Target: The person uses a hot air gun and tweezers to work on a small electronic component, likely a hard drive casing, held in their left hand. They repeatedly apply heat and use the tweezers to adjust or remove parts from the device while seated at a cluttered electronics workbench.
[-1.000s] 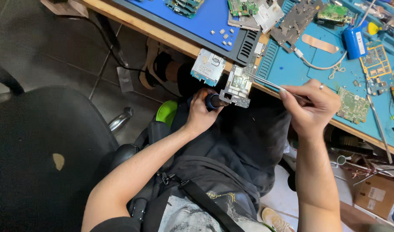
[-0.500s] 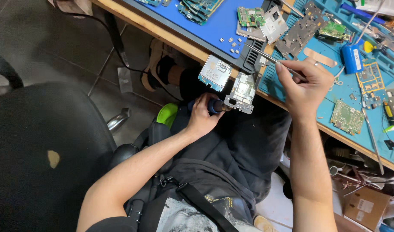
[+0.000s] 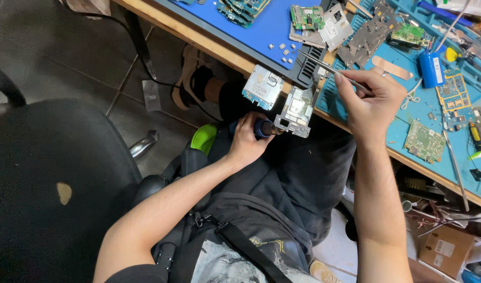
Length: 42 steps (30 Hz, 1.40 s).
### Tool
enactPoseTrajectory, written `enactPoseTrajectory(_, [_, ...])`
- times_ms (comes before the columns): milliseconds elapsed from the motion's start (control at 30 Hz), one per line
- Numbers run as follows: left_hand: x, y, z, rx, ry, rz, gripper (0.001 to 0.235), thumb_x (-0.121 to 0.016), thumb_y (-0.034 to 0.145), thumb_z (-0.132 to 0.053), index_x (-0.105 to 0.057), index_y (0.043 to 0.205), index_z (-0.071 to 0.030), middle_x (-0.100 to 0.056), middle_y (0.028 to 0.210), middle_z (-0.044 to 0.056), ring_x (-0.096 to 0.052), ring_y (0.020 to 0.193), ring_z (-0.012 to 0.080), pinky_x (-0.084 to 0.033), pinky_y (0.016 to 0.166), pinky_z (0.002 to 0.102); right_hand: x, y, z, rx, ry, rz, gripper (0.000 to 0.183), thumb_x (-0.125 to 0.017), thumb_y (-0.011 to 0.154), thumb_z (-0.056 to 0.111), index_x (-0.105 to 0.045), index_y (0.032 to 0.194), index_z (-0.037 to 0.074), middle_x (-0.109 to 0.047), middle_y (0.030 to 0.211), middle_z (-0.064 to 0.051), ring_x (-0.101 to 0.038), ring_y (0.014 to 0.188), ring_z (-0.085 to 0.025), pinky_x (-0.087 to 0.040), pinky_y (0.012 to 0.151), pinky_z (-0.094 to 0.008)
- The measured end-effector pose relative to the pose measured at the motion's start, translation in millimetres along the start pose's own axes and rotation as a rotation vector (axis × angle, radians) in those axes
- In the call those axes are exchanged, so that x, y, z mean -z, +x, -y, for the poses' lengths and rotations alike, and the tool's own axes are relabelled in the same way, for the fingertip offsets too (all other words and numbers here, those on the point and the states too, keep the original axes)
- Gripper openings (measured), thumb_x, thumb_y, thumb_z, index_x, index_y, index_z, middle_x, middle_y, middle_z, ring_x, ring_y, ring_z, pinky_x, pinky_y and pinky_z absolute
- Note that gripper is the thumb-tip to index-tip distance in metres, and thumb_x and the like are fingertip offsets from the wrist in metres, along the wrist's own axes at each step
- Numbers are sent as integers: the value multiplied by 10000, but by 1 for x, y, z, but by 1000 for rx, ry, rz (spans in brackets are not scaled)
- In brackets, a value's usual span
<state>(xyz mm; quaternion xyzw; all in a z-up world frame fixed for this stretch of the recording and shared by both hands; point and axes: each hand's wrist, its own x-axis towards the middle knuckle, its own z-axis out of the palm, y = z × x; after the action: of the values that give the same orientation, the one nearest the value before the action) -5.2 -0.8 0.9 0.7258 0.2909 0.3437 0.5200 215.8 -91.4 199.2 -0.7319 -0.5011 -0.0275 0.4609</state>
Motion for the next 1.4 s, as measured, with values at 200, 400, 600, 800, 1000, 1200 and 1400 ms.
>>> enactPoseTrajectory(200, [1,1,-2,-8,-20,-11,425,-932,809,-152,-674,1147,-132,-740,1122,59,-709,1103,306,-533,995,401,0,0,0,18,-32,5,62,-948,1148,-21,-895,1119,-34,-507,713,-30,-434,719,-130,-337,704,-300])
enactPoseTrajectory(400, [1,0,-1,-7,-17,-12,420,-924,813,-141,-676,1151,-145,-743,1127,47,-708,1098,301,-533,1004,405,0,1,3,-5,-32,11,51,-946,1142,-15,-897,1131,-18,-506,738,-23,-427,709,-108,-327,707,-279])
enactPoseTrajectory(600, [-2,0,5,-9,-19,-17,436,-941,827,-198,-683,1173,-137,-757,1148,50,-724,1119,303,-538,1019,409,2,-2,-1,-39,-33,-1,30,-927,1130,-2,-897,1125,-1,-528,742,-20,-438,712,-97,-342,722,-262])
enactPoseTrajectory(800, [2,0,-1,8,-16,-6,412,-928,822,-167,-677,1148,-139,-748,1144,57,-711,1118,309,-530,1015,410,14,-24,3,10,53,-128,73,-921,1111,-14,-864,1117,-60,-485,713,-41,-421,757,-159,-331,760,-317])
enactPoseTrajectory(1000, [2,2,-2,-1,-17,-2,422,-950,829,-191,-669,1135,-115,-747,1120,60,-718,1110,308,-527,1022,409,38,-68,1,-38,62,-150,138,-897,1076,53,-826,1096,-64,-595,790,-122,-419,704,-157,-286,697,-296])
enactPoseTrajectory(1200, [-2,0,0,-70,-22,-28,420,-969,804,-124,-681,1108,-93,-716,1095,83,-718,1049,314,-540,955,399,52,-91,-3,22,122,59,111,-895,997,65,-828,1011,-22,-636,722,-91,-505,647,-163,-359,642,-289])
enactPoseTrajectory(1400, [-6,0,5,-94,17,-33,458,-982,824,-122,-686,1169,-60,-729,1135,117,-745,1089,349,-583,969,428,58,-85,-14,81,180,205,121,-882,975,90,-841,1019,-14,-580,664,-65,-461,585,-150,-359,603,-285])
